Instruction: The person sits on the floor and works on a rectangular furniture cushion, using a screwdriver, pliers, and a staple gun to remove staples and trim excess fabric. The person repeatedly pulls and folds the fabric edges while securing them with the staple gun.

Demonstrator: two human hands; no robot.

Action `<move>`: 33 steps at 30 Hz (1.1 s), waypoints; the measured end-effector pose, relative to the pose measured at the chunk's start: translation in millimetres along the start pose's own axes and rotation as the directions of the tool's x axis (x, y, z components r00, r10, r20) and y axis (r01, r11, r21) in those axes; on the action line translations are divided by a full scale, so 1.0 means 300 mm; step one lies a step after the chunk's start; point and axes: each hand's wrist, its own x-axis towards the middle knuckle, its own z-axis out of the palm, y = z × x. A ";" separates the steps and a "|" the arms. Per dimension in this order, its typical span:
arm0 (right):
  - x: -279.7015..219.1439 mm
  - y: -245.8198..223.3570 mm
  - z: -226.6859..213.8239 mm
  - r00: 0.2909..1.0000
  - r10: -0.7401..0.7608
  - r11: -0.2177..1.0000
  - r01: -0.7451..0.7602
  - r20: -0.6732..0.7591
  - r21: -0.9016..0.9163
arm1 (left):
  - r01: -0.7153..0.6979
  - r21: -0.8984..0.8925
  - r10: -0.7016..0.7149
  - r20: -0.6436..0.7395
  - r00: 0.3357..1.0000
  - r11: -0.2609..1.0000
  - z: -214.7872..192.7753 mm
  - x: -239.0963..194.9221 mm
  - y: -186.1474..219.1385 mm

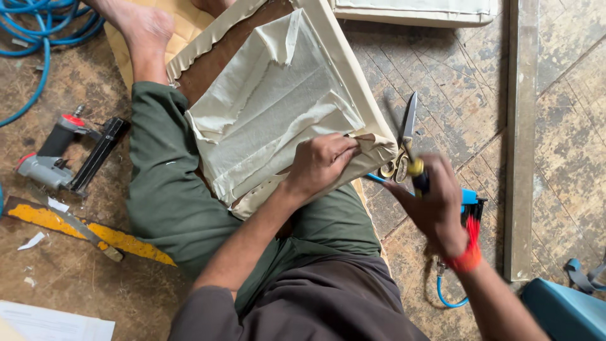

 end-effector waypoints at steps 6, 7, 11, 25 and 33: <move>0.286 0.012 0.054 0.983 -0.089 0.996 0.090 0.158 -0.001 | 0.101 0.128 -0.083 -0.135 0.987 0.987 0.007 0.020 0.053; 0.301 0.022 0.062 0.975 -0.058 0.998 0.058 0.213 0.006 | 0.173 0.151 -0.152 -0.142 0.978 0.973 0.015 0.014 0.058; 0.318 0.079 0.087 0.887 0.274 0.711 -0.448 0.373 0.542 | 0.253 -0.038 -0.255 -0.222 0.941 0.967 0.089 0.002 0.040; 0.285 0.146 0.123 0.845 0.362 0.522 -0.533 0.393 0.666 | 0.244 0.110 -0.208 -0.269 0.940 0.963 0.131 -0.060 0.004; 0.280 0.134 0.064 0.819 0.354 0.580 -0.570 0.451 0.582 | 0.094 0.228 -0.030 -0.268 0.963 0.969 0.086 0.053 0.053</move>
